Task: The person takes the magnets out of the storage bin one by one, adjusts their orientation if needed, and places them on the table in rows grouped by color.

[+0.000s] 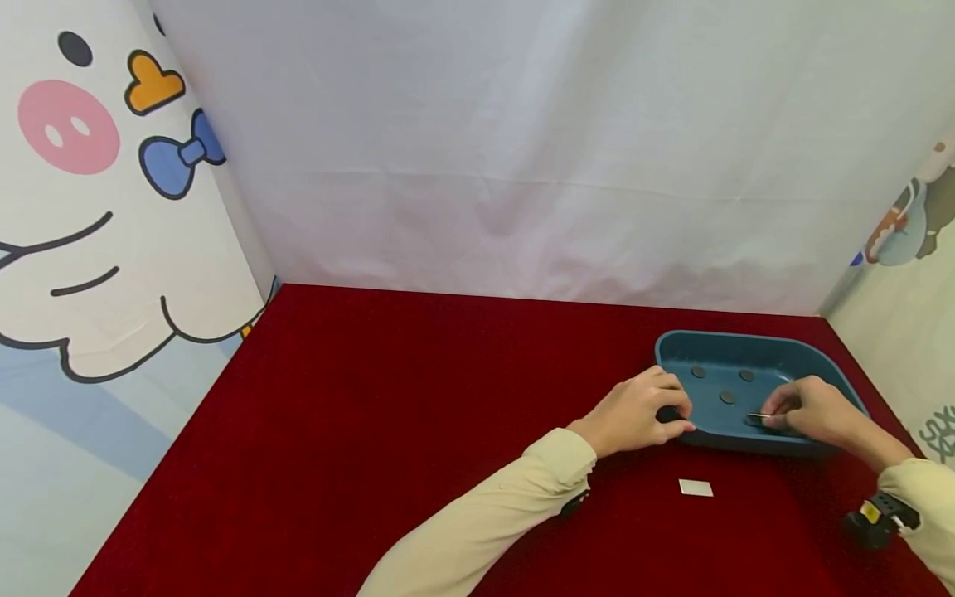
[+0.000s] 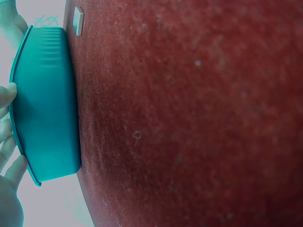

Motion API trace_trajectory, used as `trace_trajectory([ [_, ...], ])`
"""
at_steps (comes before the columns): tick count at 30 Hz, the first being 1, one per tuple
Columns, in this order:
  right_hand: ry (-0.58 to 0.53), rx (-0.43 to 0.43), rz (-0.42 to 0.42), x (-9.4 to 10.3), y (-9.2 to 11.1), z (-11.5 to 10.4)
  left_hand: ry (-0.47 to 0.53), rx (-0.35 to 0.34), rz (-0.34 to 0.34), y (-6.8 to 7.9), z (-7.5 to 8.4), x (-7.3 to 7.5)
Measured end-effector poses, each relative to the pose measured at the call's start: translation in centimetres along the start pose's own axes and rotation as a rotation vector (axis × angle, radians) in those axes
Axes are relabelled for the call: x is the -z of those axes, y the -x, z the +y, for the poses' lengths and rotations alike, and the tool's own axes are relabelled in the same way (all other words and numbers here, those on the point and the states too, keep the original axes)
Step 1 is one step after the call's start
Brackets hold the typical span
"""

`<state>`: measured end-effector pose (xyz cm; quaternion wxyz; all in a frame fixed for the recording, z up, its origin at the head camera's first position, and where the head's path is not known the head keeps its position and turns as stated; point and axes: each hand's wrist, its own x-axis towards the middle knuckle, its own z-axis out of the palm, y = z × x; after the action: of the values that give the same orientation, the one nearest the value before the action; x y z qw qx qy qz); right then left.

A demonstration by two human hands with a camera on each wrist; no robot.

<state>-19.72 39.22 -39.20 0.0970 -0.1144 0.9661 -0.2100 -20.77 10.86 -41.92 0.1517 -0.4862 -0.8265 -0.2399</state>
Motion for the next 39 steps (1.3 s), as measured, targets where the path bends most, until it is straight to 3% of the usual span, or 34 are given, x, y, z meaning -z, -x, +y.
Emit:
trace_trajectory([
  [4, -0.033, -0.031, 0.027, 0.2, 0.3, 0.1, 0.002, 0.002, 0.002, 0.0, 0.0, 0.0],
  [11, -0.210, -0.072, 0.012, 0.7, 1.0, 0.0, -0.001, 0.001, 0.000, 0.1, 0.0, 0.0],
  [22, -0.393, -0.126, 0.015, 1.3, 1.5, -0.4, -0.003, 0.000, 0.002, 0.0, 0.0, -0.1],
  [39, -0.557, -0.140, 0.043, 2.1, 2.4, -1.1, 0.006, 0.001, 0.014, 0.0, 0.0, -0.2],
])
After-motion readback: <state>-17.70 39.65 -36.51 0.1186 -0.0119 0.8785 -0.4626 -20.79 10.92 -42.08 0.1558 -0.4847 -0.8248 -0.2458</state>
